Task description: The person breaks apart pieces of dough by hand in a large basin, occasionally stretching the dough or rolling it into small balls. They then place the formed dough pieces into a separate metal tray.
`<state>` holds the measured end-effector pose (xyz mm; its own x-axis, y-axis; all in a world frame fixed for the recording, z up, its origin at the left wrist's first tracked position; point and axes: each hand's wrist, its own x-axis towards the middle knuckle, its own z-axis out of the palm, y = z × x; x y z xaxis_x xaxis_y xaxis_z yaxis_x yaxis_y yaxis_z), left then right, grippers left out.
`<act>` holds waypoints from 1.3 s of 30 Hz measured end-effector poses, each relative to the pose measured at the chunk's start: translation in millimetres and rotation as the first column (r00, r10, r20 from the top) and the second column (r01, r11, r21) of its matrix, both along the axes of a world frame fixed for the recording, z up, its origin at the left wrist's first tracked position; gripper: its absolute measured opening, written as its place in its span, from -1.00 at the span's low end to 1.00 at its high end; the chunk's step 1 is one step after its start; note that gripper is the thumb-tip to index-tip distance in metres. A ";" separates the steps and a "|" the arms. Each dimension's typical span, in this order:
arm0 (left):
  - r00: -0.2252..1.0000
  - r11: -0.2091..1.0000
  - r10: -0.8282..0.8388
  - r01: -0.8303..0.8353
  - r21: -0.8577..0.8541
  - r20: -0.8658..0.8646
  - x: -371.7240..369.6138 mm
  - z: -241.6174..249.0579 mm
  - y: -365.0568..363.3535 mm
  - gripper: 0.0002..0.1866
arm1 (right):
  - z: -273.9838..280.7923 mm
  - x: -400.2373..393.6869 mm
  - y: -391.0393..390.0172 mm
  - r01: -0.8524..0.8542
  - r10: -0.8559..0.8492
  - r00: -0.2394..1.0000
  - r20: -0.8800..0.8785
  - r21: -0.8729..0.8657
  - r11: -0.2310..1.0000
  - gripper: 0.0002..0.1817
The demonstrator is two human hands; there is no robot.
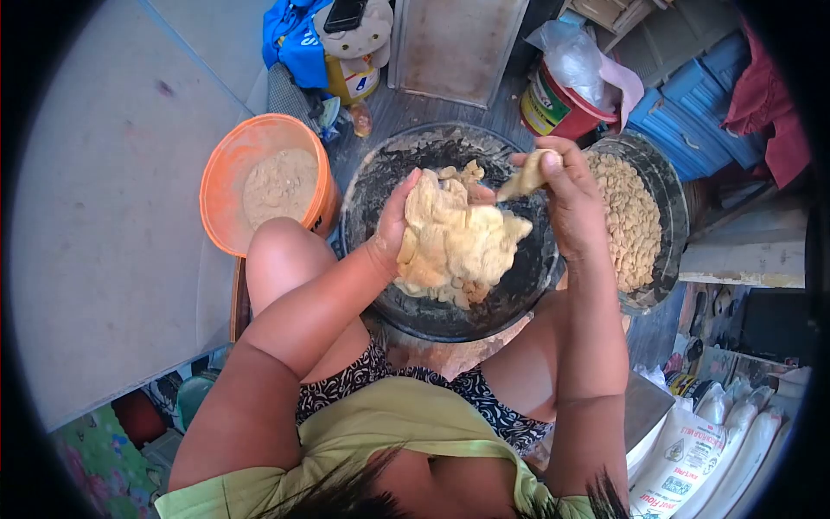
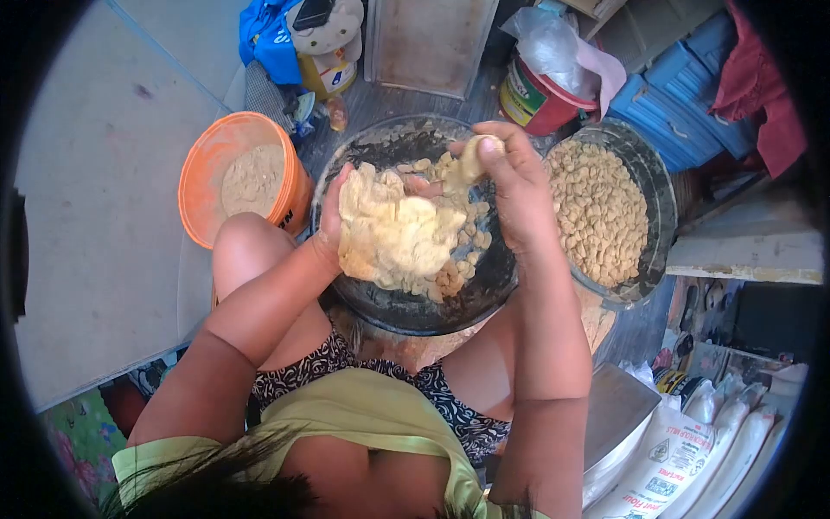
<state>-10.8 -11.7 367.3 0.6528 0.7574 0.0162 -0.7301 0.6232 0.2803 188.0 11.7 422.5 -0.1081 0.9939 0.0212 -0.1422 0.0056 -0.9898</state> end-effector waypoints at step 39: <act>0.999 0.998 -0.036 0.036 -0.060 -0.014 -6.5 -16.3 5.1 -0.21 | -13.8 16.8 20.4 0.062 -0.062 0.998 -0.012 -0.002 0.998 -0.84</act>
